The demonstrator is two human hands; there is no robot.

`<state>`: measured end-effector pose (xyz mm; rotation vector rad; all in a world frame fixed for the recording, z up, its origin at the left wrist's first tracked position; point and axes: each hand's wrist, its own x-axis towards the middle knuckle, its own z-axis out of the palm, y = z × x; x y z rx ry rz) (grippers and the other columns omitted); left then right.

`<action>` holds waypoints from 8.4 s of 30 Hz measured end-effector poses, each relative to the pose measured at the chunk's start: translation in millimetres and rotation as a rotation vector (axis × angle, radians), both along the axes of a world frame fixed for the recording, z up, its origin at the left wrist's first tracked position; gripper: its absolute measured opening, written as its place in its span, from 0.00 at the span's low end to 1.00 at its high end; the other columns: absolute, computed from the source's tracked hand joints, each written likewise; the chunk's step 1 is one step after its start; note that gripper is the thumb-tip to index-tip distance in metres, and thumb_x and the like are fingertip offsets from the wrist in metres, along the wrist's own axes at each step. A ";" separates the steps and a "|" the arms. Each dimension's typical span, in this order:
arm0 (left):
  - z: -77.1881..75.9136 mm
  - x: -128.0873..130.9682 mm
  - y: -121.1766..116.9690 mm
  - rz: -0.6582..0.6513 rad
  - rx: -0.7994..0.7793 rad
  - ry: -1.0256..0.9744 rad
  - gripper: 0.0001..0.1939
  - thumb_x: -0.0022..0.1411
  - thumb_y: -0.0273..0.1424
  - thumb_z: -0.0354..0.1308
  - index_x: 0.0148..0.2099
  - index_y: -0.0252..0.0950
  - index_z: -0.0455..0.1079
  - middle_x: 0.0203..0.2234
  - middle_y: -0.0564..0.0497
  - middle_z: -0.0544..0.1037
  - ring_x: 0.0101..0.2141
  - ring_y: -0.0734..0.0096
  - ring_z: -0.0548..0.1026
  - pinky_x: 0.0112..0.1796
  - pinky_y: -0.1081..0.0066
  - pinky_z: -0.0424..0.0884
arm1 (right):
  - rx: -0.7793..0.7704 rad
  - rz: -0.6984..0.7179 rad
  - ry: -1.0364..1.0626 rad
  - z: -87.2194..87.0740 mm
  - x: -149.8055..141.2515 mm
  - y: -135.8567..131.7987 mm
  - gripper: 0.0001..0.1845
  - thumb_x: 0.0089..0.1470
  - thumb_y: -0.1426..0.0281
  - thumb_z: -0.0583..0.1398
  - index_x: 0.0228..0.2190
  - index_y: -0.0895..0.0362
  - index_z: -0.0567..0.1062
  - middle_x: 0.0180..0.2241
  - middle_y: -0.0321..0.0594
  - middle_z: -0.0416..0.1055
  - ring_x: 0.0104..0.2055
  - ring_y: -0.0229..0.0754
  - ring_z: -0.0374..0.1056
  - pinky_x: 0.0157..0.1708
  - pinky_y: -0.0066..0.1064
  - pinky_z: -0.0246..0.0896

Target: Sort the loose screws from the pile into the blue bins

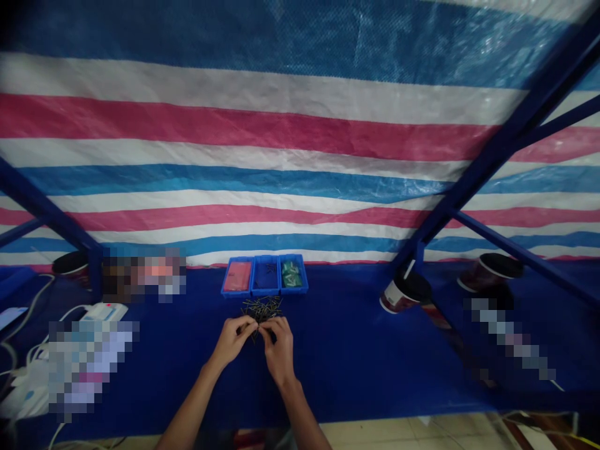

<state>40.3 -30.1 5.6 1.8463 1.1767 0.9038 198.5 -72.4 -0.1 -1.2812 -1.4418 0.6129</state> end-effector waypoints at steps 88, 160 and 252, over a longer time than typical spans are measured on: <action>0.2 0.6 0.8 0.022 -0.022 -0.001 0.20 0.66 0.41 0.54 0.30 0.32 0.75 0.17 0.58 0.59 0.21 0.76 0.56 0.26 0.75 0.53 | -0.010 -0.024 -0.040 0.9 -0.2 1.0 0.09 0.64 0.65 0.58 0.37 0.51 0.78 0.34 0.41 0.75 0.40 0.48 0.66 0.39 0.39 0.62; 2.6 1.5 0.0 0.029 -0.012 -0.022 0.20 0.66 0.40 0.54 0.27 0.32 0.73 0.16 0.57 0.59 0.21 0.77 0.55 0.26 0.75 0.52 | -0.021 -0.006 -0.053 -1.2 0.3 0.6 0.08 0.65 0.66 0.58 0.37 0.51 0.78 0.34 0.40 0.74 0.39 0.48 0.65 0.40 0.39 0.60; -2.9 0.6 2.7 0.147 -0.045 -0.108 0.24 0.69 0.47 0.48 0.28 0.34 0.67 0.18 0.57 0.60 0.22 0.74 0.58 0.27 0.75 0.53 | -0.154 -0.001 -0.584 -10.4 51.4 39.3 0.09 0.60 0.70 0.58 0.30 0.51 0.78 0.32 0.39 0.74 0.38 0.48 0.68 0.37 0.36 0.52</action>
